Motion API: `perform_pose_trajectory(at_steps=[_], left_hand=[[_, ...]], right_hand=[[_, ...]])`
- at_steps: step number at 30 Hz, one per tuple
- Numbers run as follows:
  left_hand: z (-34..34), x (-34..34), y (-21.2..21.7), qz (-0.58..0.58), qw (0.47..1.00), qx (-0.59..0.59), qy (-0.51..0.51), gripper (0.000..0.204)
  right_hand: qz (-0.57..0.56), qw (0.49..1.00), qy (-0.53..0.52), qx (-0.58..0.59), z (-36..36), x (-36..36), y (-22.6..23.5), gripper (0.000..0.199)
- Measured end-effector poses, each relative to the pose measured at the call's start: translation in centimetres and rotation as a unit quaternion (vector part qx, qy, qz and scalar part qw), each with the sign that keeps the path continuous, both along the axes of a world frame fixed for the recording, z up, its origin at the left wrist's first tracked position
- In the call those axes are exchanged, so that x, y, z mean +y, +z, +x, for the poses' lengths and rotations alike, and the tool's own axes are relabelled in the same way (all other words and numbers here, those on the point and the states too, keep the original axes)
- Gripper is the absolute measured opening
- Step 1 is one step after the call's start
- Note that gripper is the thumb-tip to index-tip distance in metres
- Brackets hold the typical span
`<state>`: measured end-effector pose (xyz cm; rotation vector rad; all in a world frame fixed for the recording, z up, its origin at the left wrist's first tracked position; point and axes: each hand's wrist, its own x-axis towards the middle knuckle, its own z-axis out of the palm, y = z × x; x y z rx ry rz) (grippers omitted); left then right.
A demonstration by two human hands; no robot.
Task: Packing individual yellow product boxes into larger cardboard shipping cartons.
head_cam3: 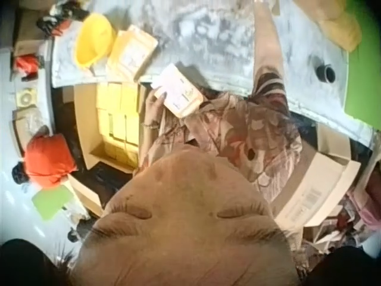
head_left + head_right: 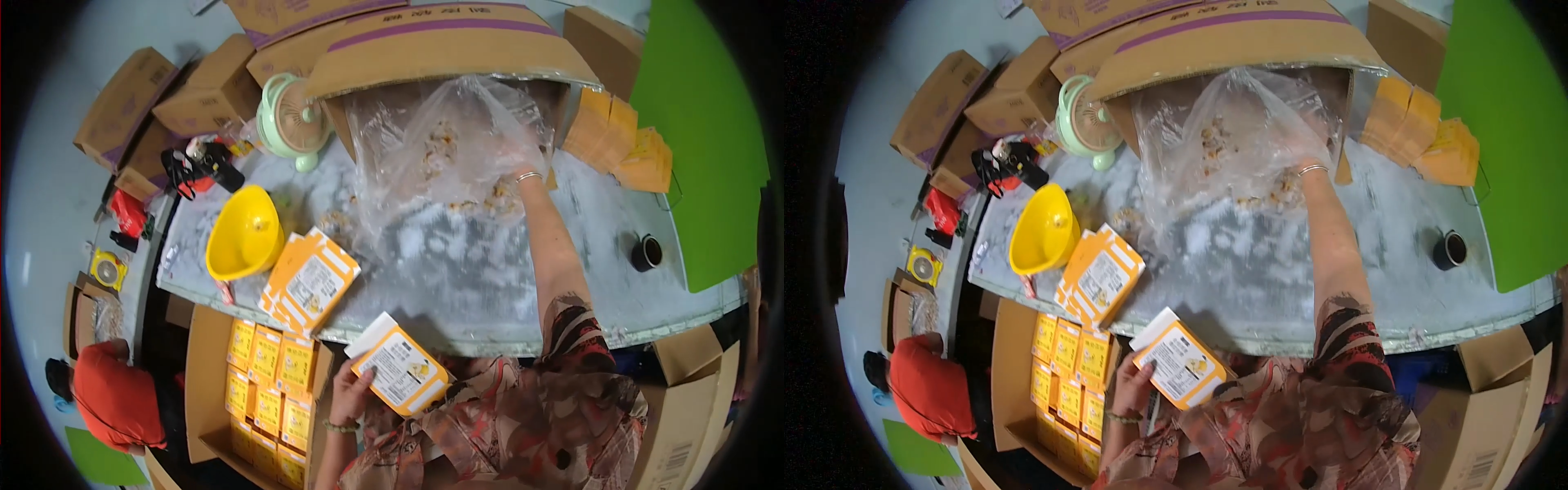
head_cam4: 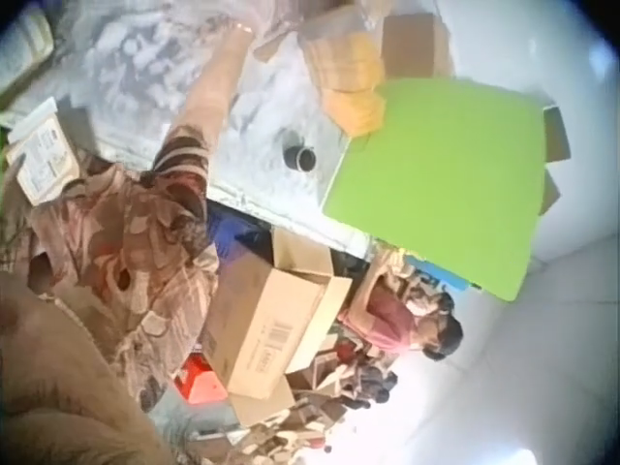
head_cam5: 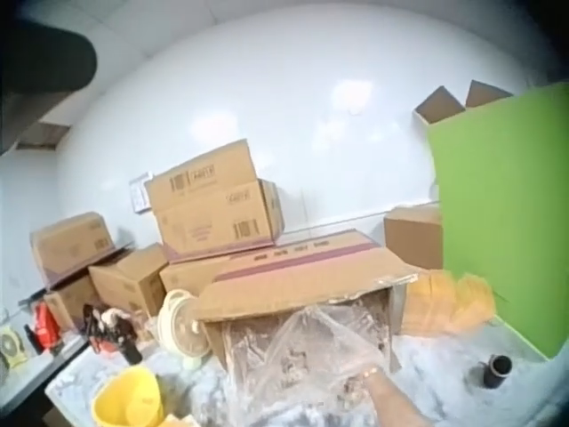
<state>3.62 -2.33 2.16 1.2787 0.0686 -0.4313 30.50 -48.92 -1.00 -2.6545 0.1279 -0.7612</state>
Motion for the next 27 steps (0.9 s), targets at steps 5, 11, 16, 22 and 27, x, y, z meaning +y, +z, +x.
perform_pose_trajectory(at_steps=[5, 11, 16, 22, 27], left_hand=[[1.0, -1.9, 0.0, -0.008, 1.000, -0.011, 0.013, 0.036], [3.2, -3.6, -1.0, -0.026, 1.000, 0.009, 0.011, 0.036], [4.1, -3.4, -2.1, -0.054, 0.998, 0.002, 0.028, 0.036], [4.1, -3.6, -2.2, -0.067, 0.996, -0.013, 0.051, 0.035], [3.8, -4.1, -2.3, -0.065, 0.996, -0.006, 0.059, 0.033]], right_hand=[[0.029, 0.999, 0.013, -0.019, 4.2, -3.2, 0.1, 0.031], [0.053, 0.998, 0.030, -0.010, 4.0, -4.5, -2.3, 0.033], [0.045, 0.998, 0.036, 0.031, 4.0, -2.8, -0.5, 0.035], [0.036, 0.994, 0.065, 0.081, -0.6, 6.0, 0.6, 0.039], [0.039, 0.989, 0.092, 0.112, -6.7, 10.7, 1.5, 0.041]])
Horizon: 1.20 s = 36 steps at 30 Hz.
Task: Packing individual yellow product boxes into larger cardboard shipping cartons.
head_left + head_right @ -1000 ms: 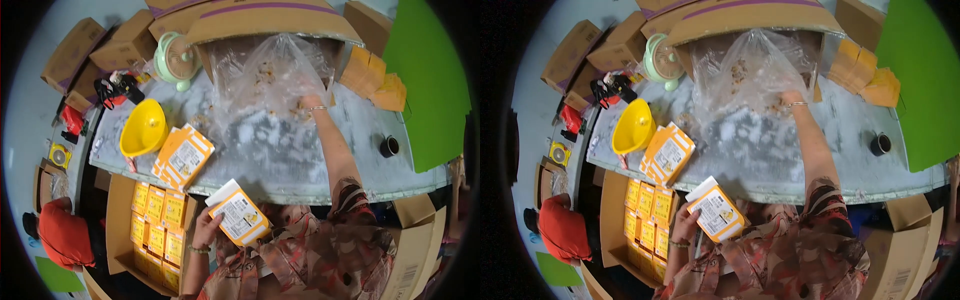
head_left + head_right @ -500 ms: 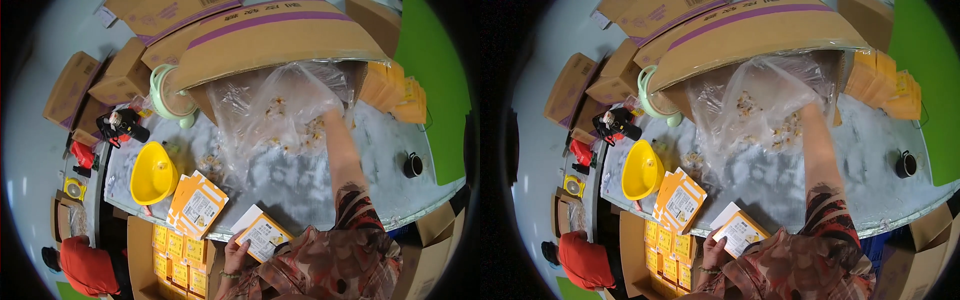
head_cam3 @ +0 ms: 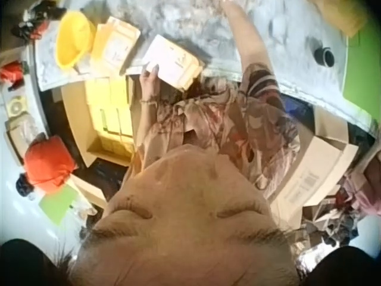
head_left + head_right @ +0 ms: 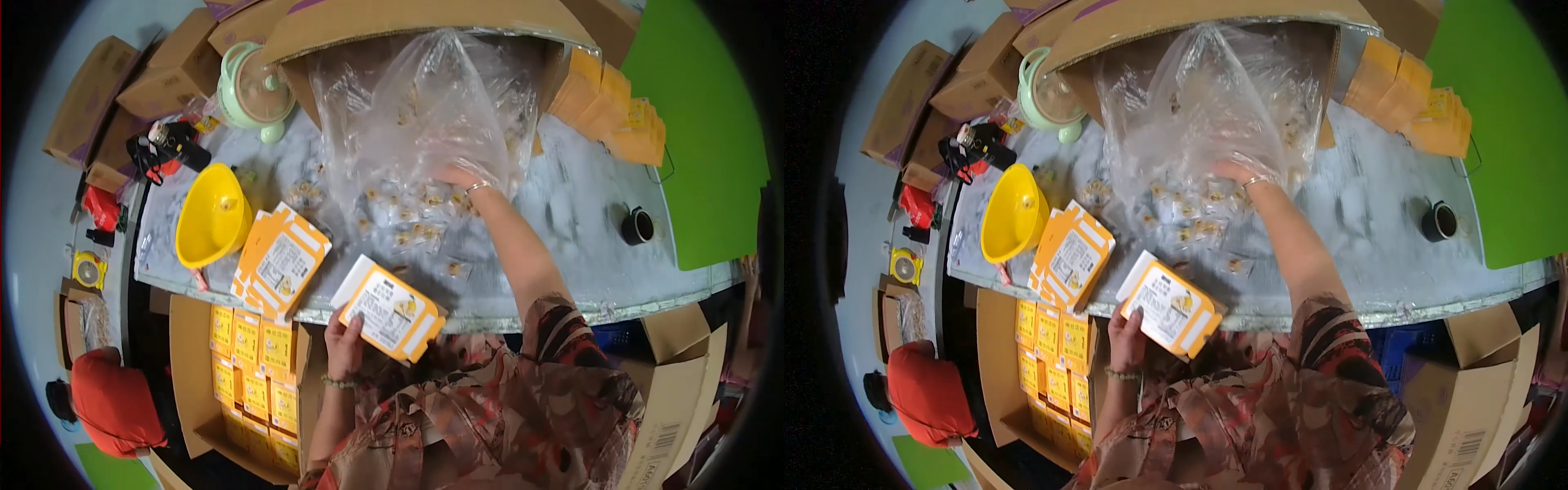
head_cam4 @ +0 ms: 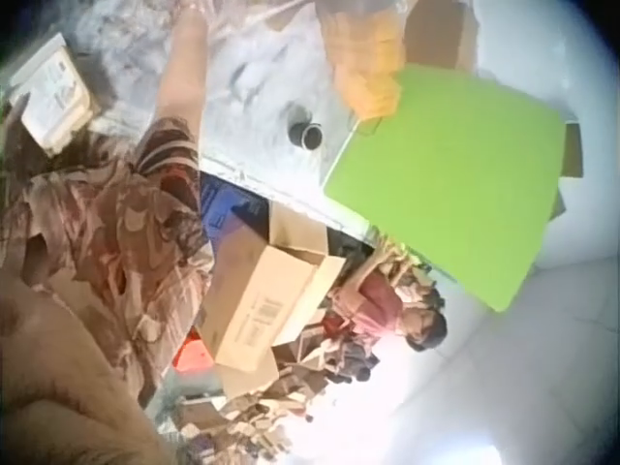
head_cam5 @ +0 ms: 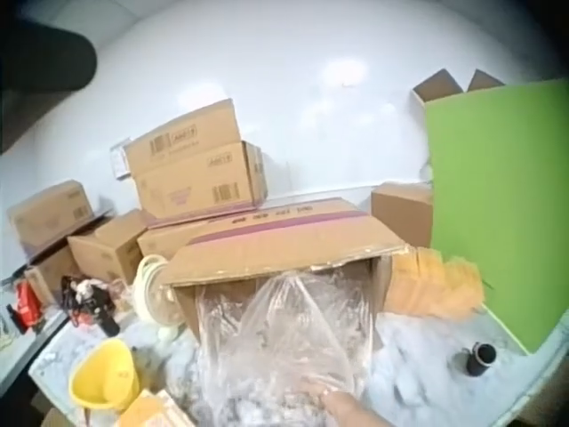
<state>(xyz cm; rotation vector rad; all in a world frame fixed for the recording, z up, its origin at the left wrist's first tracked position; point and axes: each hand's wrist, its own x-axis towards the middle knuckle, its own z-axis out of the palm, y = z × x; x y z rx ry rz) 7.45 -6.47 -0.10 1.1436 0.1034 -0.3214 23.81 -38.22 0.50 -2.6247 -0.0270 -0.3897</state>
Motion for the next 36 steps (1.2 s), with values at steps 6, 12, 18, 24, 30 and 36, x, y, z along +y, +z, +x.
perform_pose_trajectory(at_steps=[6, 12, 18, 24, 30, 36], left_hand=[[0.0, -0.8, -0.1, 0.010, 1.000, -0.009, 0.027, 0.031], [-0.5, 0.9, -0.1, -0.051, 0.999, -0.002, 0.018, 0.022], [-2.4, 2.2, 0.1, -0.078, 0.994, 0.004, 0.074, 0.020], [-3.7, 2.2, 0.1, -0.059, 0.997, 0.008, 0.057, 0.019], [-3.7, 1.4, 0.0, -0.032, 0.998, -0.001, 0.061, 0.020], [-3.0, -0.3, 0.7, -0.031, 0.999, -0.002, 0.031, 0.019]], right_hand=[[-0.121, 0.976, 0.147, 0.109, -4.6, 1.2, 4.5, 0.040], [0.048, 0.985, 0.163, 0.036, -10.9, 2.2, 7.3, 0.030], [-0.001, 0.992, 0.124, -0.023, -15.2, 8.0, 1.8, 0.037], [-0.095, 0.989, 0.089, -0.064, -16.4, 9.9, -1.0, 0.032], [-0.066, 0.987, 0.131, -0.072, -20.9, 4.0, -0.6, 0.025], [0.044, 0.995, 0.025, -0.090, -17.7, -1.1, -0.6, 0.020]])
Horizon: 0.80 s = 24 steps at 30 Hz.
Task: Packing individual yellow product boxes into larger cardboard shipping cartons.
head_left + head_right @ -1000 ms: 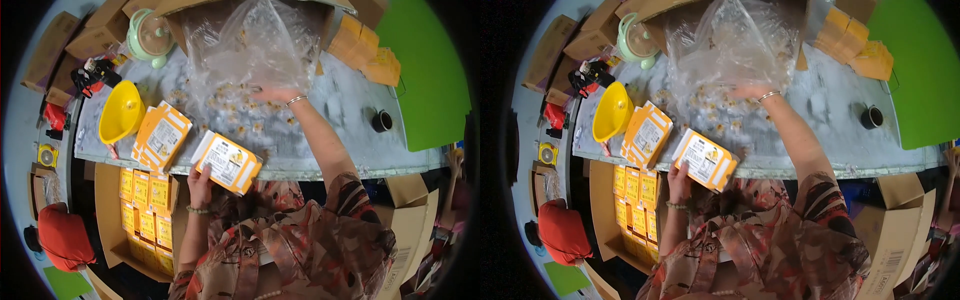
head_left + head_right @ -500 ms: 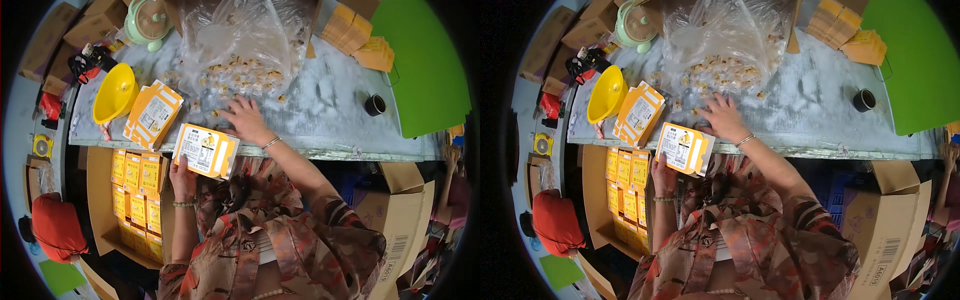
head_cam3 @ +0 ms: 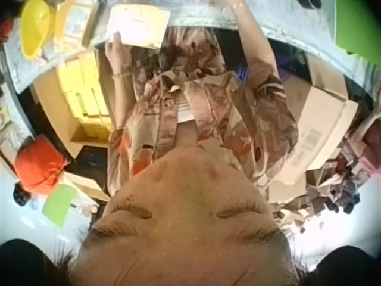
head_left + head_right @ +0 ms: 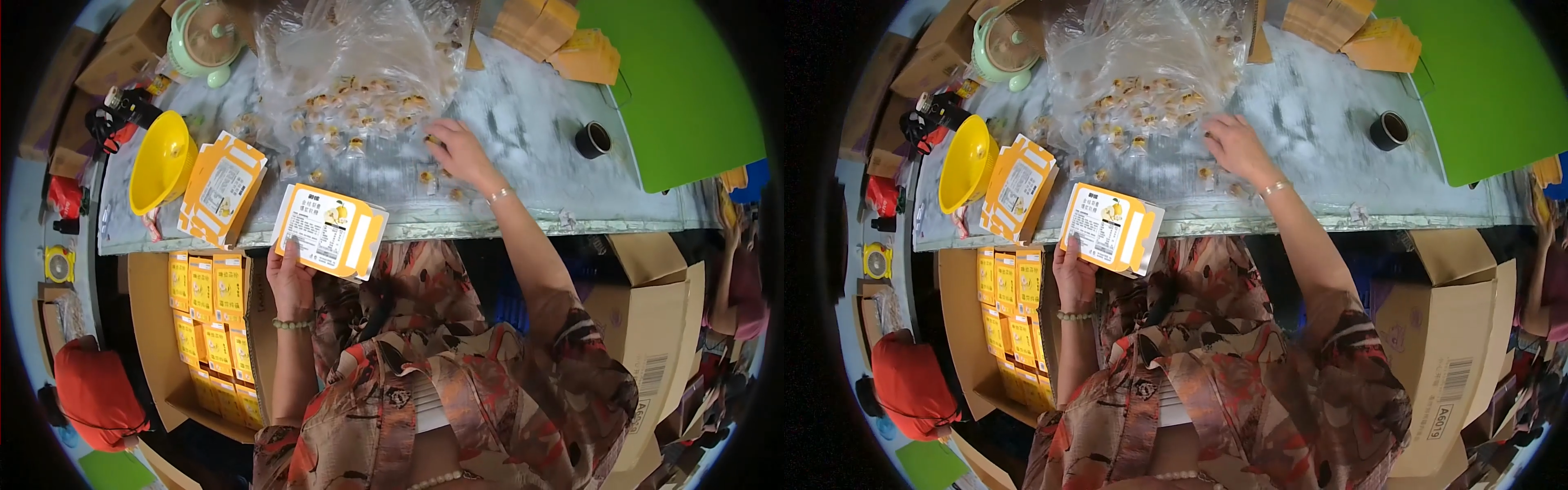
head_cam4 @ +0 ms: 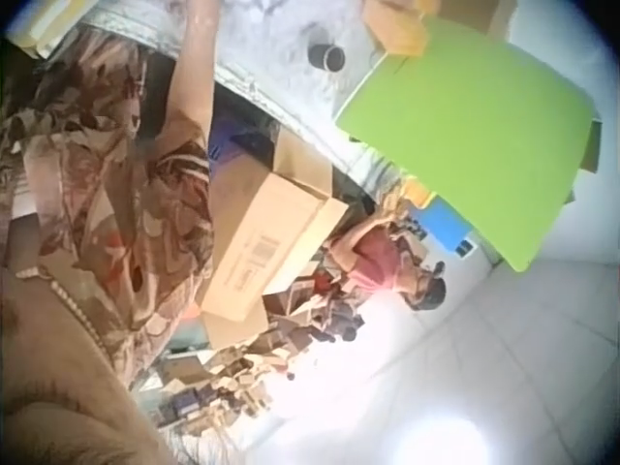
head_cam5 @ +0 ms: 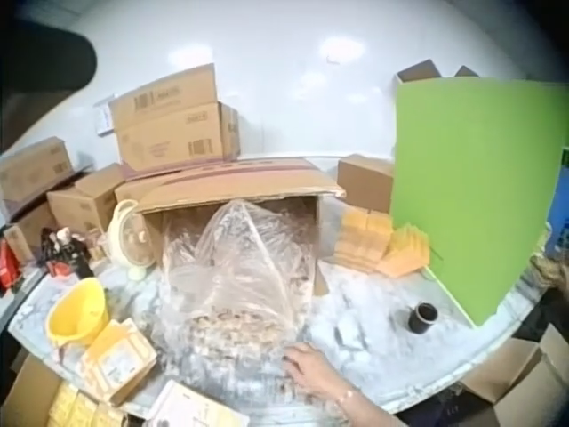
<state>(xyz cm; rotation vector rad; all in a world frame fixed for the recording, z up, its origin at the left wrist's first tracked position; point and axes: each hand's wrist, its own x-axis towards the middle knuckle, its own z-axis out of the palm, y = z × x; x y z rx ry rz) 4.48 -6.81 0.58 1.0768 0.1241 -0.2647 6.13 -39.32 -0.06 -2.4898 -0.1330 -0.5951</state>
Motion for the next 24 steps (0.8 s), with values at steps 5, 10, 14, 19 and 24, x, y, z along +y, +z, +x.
perform_pose_trajectory(at_steps=[5, 10, 14, 19, 24], left_hand=[[0.3, 0.2, 0.6, -0.003, 1.000, -0.006, 0.026, 0.018], [0.7, 2.3, 0.4, 0.011, 0.999, -0.003, 0.036, 0.016], [0.8, 3.3, 0.5, -0.005, 0.997, -0.007, 0.083, 0.014], [0.4, 3.7, 0.7, -0.009, 0.994, 0.009, 0.105, 0.015], [0.3, 3.4, 0.8, -0.005, 0.996, 0.011, 0.090, 0.017]], right_hand=[[-0.041, 0.988, 0.131, 0.066, 0.2, -0.1, -0.4, 0.017], [0.104, 0.987, 0.101, 0.063, -1.9, -1.5, 2.0, 0.014], [0.155, 0.984, -0.037, 0.074, -0.6, -1.3, 2.1, 0.013], [0.016, 0.998, 0.051, 0.040, 3.4, 5.9, 1.6, 0.017], [-0.158, 0.986, -0.036, 0.041, 5.0, 10.1, 0.0, 0.020]])
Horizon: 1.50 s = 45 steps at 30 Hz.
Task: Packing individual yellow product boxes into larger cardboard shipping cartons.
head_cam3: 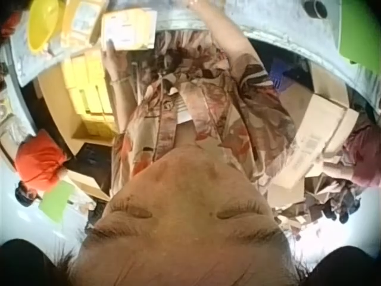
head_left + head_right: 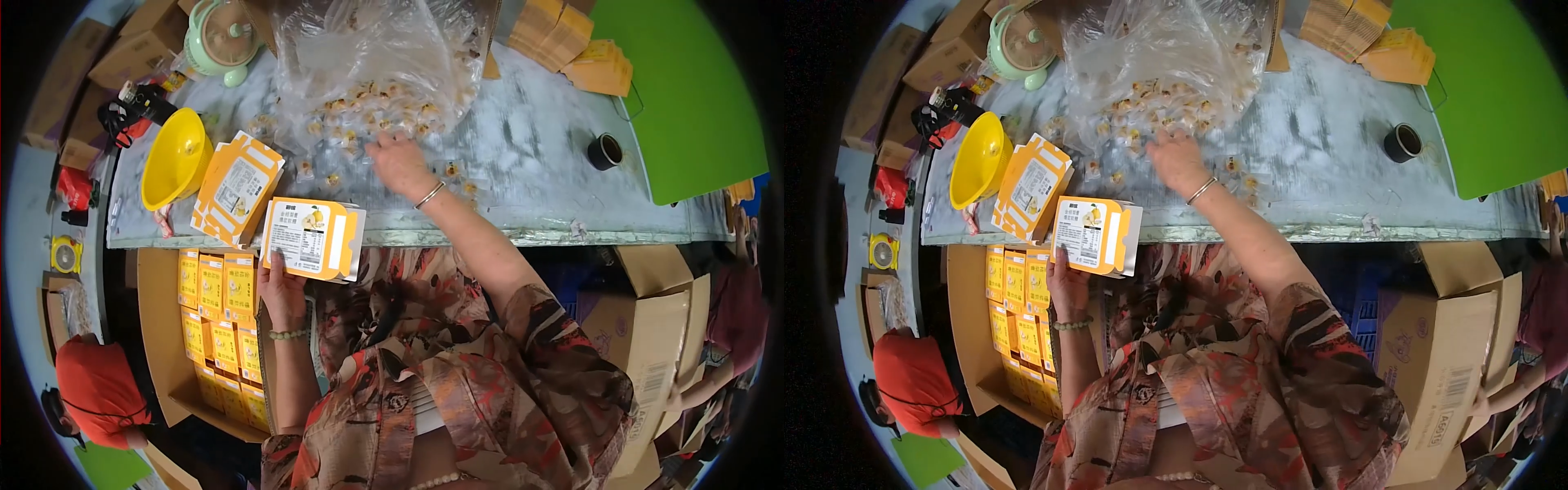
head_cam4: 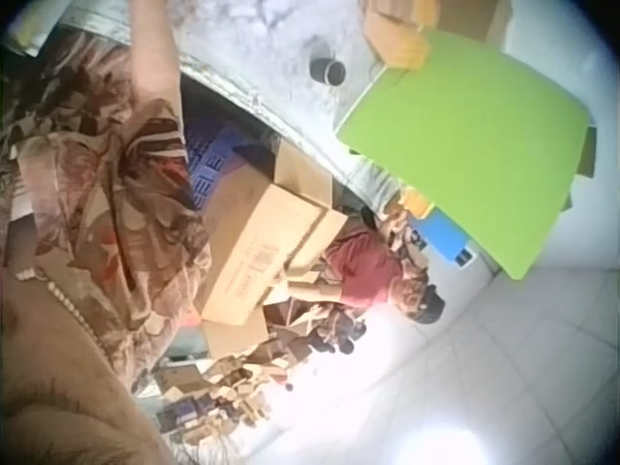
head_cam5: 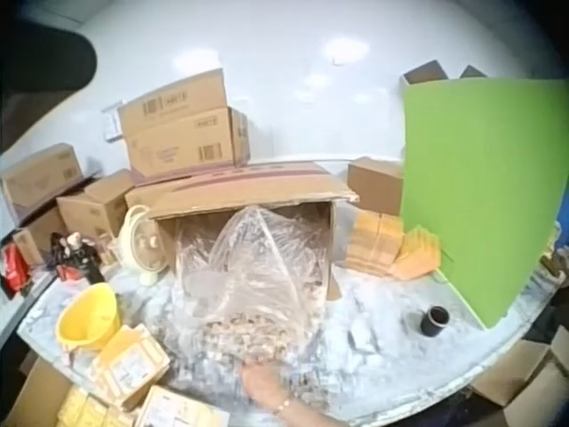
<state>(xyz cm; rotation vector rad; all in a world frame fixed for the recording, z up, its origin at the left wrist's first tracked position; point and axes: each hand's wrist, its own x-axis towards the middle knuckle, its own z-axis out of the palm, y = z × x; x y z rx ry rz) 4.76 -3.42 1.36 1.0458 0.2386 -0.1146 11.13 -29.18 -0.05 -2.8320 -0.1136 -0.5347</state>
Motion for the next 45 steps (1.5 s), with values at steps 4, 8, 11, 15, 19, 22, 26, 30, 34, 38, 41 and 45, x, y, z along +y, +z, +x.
perform_pose_trajectory(at_steps=[4, 8, 11, 15, 19, 22, 26, 30, 34, 38, 41, 45], left_hand=[[0.5, -1.0, 0.4, 0.010, 1.000, -0.002, -0.011, 0.017], [1.6, -3.3, 0.3, 0.035, 0.999, -0.027, -0.013, 0.017], [2.6, -5.1, -0.6, 0.055, 0.998, -0.035, 0.000, 0.017], [3.6, -7.4, -1.3, 0.086, 0.996, -0.028, 0.013, 0.019], [4.1, -10.8, -1.7, 0.115, 0.993, -0.034, -0.001, 0.022], [4.0, -12.5, -1.9, 0.123, 0.991, -0.050, -0.035, 0.024], [3.1, -13.7, -1.7, 0.102, 0.992, -0.043, -0.062, 0.028], [1.9, -13.0, -1.0, 0.018, 0.998, 0.004, -0.065, 0.025], [1.2, -11.4, -0.4, -0.080, 0.993, 0.045, -0.074, 0.027], [1.2, -10.3, -0.3, -0.140, 0.986, 0.072, -0.054, 0.026], [1.1, -9.9, -0.1, -0.148, 0.986, 0.071, -0.038, 0.026], [0.9, -9.6, 0.3, -0.157, 0.987, 0.023, -0.007, 0.026]], right_hand=[[-0.073, 0.990, 0.070, 0.095, -1.9, -1.1, 0.3, 0.027], [-0.007, 0.982, 0.180, 0.051, -7.0, -4.9, 2.0, 0.042], [0.093, 0.981, 0.167, 0.033, -9.5, -8.6, 3.9, 0.056], [0.130, 0.969, -0.044, 0.206, -11.4, -11.7, 4.1, 0.080], [0.115, 0.953, -0.045, 0.276, -10.4, -10.9, 2.8, 0.087], [0.145, 0.952, -0.007, 0.267, -9.1, -8.9, 2.0, 0.083], [0.223, 0.951, 0.004, 0.214, -8.4, -7.2, 0.0, 0.078], [0.501, 0.851, 0.056, 0.145, -8.4, -4.9, 1.5, 0.067], [0.577, 0.802, 0.040, 0.149, -8.3, -4.0, 3.4, 0.056], [0.318, 0.948, 0.023, -0.015, -7.4, -2.2, 4.2, 0.050], [0.399, 0.916, -0.001, 0.033, -7.4, -1.3, 4.7, 0.041], [0.536, 0.843, -0.007, 0.039, -7.6, -0.4, 4.2, 0.032]])
